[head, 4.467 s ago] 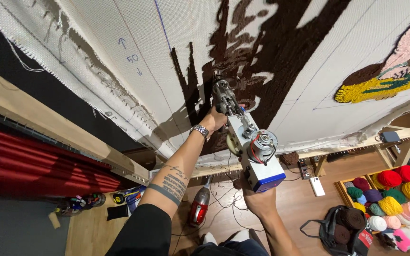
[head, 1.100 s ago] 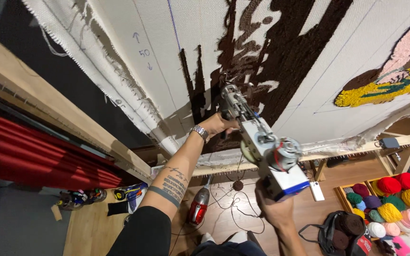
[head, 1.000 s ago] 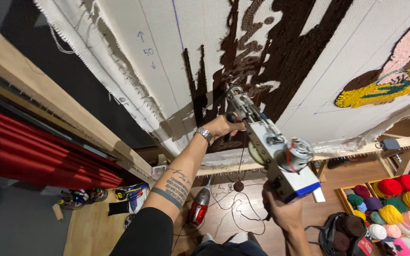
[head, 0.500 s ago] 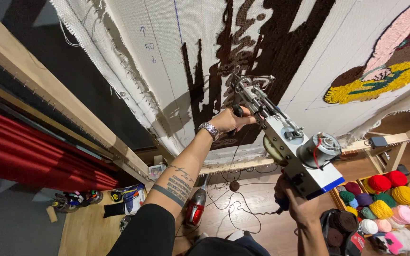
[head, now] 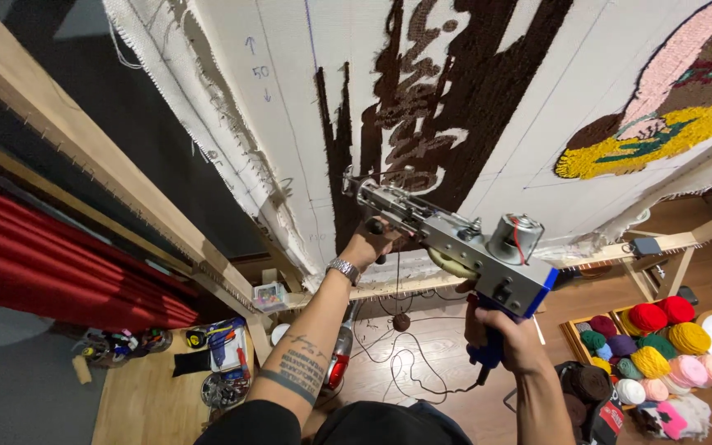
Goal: Tufting a rug with a tufting gun on a wooden frame.
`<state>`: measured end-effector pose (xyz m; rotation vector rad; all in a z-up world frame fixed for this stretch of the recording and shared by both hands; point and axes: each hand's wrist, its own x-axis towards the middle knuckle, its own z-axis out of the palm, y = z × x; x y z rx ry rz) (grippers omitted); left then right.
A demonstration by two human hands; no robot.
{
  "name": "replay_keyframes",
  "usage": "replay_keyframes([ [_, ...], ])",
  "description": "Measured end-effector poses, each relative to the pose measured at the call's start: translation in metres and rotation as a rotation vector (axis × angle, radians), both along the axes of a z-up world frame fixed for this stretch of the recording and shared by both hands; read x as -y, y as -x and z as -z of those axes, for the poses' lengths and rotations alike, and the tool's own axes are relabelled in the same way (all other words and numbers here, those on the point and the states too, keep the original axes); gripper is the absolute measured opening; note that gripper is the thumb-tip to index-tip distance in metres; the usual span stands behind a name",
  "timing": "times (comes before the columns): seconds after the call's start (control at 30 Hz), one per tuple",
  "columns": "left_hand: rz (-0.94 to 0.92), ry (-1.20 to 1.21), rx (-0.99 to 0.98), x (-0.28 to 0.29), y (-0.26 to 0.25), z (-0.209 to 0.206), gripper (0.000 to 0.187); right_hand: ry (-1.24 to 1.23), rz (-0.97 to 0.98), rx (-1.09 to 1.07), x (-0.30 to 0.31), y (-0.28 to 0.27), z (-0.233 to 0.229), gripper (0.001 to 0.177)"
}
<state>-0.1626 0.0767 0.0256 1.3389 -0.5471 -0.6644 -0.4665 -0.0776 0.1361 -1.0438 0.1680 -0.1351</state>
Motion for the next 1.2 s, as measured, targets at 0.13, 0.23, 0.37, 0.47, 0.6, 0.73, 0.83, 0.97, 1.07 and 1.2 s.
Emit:
replay_keyframes([
  [0.13, -0.098, 0.209, -0.146, -0.024, -0.010, 0.033, 0.018, 0.257, 0.021, -0.082, -0.012, -0.015, -0.020, 0.024],
  [0.23, -0.154, 0.152, -0.144, -0.046, -0.005, 0.021, 0.013, 0.433, 0.024, -0.216, -0.019, -0.023, -0.028, 0.030],
  [0.37, -0.105, 0.225, -0.113, -0.069, -0.010, 0.022, 0.019, 0.522, -0.017, -0.286, -0.032, -0.038, -0.057, 0.019],
  [0.47, -0.171, -0.201, -0.041, -0.093, 0.025, -0.067, 0.022, 0.878, -0.132, -0.408, -0.025, -0.052, -0.054, 0.024],
  [0.6, -0.261, -0.168, -0.042, -0.109, 0.009, 0.021, 0.016, 1.057, -0.167, -0.063, 0.019, -0.069, -0.009, 0.034],
  [0.73, -0.439, 0.245, -0.302, -0.137, -0.013, 0.099, 0.014, 0.560, -0.504, 0.192, 0.045, -0.105, -0.013, 0.098],
  [0.83, -0.522, 0.331, -0.390, -0.167, -0.014, 0.095, 0.018, 0.435, -0.353, 0.183, 0.020, -0.156, -0.079, 0.102],
  [0.97, -0.559, 0.143, -0.093, -0.184, -0.007, 0.105, 0.013, 1.254, -0.017, 0.027, -0.016, -0.200, -0.129, 0.087],
  [1.07, -0.591, 0.216, -0.146, -0.181, 0.009, 0.092, 0.022, 1.775, 0.137, 0.339, -0.002, -0.243, -0.093, 0.085],
  [1.2, -0.579, 0.275, -0.227, -0.189, 0.011, 0.105, 0.015, 2.076, 0.167, 0.260, -0.010, -0.261, -0.096, 0.090],
])
